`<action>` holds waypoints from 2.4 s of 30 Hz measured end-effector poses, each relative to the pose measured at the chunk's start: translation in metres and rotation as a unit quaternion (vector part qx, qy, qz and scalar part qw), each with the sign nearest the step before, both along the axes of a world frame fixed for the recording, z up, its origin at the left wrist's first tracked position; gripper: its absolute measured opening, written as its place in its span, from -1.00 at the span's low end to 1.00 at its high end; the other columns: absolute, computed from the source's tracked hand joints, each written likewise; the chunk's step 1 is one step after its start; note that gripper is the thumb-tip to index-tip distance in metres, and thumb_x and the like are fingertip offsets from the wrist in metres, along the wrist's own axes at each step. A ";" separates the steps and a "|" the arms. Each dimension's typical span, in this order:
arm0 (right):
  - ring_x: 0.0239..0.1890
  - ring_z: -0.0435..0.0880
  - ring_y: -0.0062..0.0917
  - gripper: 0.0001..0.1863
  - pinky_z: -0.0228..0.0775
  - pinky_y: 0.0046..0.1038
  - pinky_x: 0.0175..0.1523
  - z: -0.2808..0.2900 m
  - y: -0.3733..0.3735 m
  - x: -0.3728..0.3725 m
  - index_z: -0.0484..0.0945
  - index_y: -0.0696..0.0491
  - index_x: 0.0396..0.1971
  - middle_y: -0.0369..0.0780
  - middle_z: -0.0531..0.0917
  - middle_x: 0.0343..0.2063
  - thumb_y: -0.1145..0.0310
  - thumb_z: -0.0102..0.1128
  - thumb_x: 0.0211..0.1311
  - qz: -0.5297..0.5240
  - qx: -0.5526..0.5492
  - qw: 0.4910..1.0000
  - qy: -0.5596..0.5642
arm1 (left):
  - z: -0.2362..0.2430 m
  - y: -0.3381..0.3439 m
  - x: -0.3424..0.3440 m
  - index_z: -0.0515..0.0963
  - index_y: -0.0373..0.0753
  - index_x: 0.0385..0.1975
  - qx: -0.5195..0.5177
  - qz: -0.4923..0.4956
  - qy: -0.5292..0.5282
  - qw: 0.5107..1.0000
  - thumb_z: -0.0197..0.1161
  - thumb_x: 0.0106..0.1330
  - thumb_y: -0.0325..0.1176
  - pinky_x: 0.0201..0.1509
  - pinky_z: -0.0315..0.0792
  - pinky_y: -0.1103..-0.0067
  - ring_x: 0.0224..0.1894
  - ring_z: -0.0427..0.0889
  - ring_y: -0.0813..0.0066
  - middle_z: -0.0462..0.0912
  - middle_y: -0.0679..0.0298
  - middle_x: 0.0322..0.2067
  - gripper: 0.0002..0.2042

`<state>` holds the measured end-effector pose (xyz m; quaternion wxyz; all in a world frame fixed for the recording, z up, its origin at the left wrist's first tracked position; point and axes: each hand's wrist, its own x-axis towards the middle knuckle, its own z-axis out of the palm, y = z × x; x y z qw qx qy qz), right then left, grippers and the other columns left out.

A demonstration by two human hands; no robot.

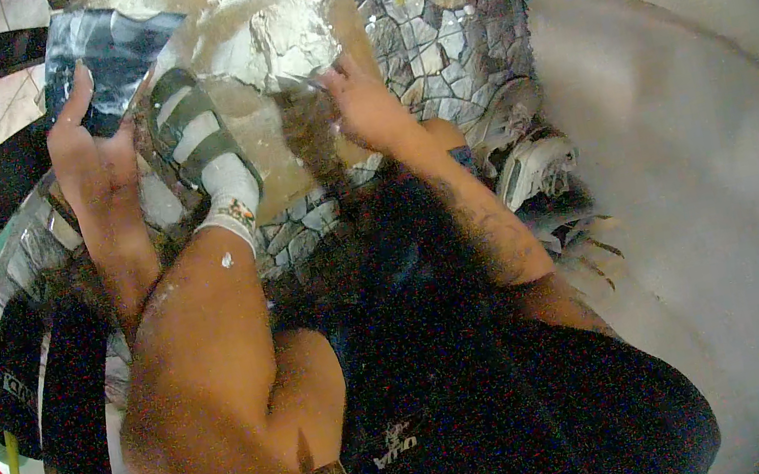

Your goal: The person scoops plaster from a board using putty knives, transfers the paste between the blades, and applies it to the wall corner.

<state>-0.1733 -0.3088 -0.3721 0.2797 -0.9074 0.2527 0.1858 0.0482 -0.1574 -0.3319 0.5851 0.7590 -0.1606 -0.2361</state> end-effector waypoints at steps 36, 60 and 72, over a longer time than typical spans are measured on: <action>-0.24 0.37 -0.24 -0.76 0.19 -0.30 -0.14 -0.072 0.048 -0.008 0.41 0.08 -0.33 -0.15 0.40 -0.29 0.47 -0.13 -0.07 -0.005 -0.137 0.988 -0.071 | -0.029 -0.009 0.006 0.35 -0.51 -0.17 -0.046 -0.017 0.036 0.998 0.06 -0.04 -0.71 -0.17 0.34 0.63 -0.27 0.44 0.50 0.47 0.09 -0.29 -0.66; -0.14 0.38 -0.40 -0.72 0.19 -0.30 -0.09 -0.065 0.050 -0.015 0.45 0.01 -0.28 -0.25 0.41 -0.20 0.40 -0.09 -0.08 0.164 -0.105 0.980 -0.031 | -0.011 -0.021 0.008 0.36 -0.41 -0.21 -0.258 0.133 0.491 0.821 0.03 0.11 -0.50 -0.06 0.36 0.42 -0.20 0.48 0.31 0.47 0.15 -0.23 -0.76; -0.23 0.48 -0.53 -0.55 0.26 -0.58 -0.11 0.012 -0.032 -0.023 0.44 0.11 -0.22 -0.20 0.52 -0.27 0.69 0.01 -0.28 -0.014 0.334 0.941 -0.044 | -0.018 -0.017 0.004 0.36 -0.38 -0.21 -0.244 0.134 0.453 0.847 0.07 0.06 -0.51 -0.08 0.35 0.41 -0.22 0.48 0.31 0.47 0.16 -0.25 -0.74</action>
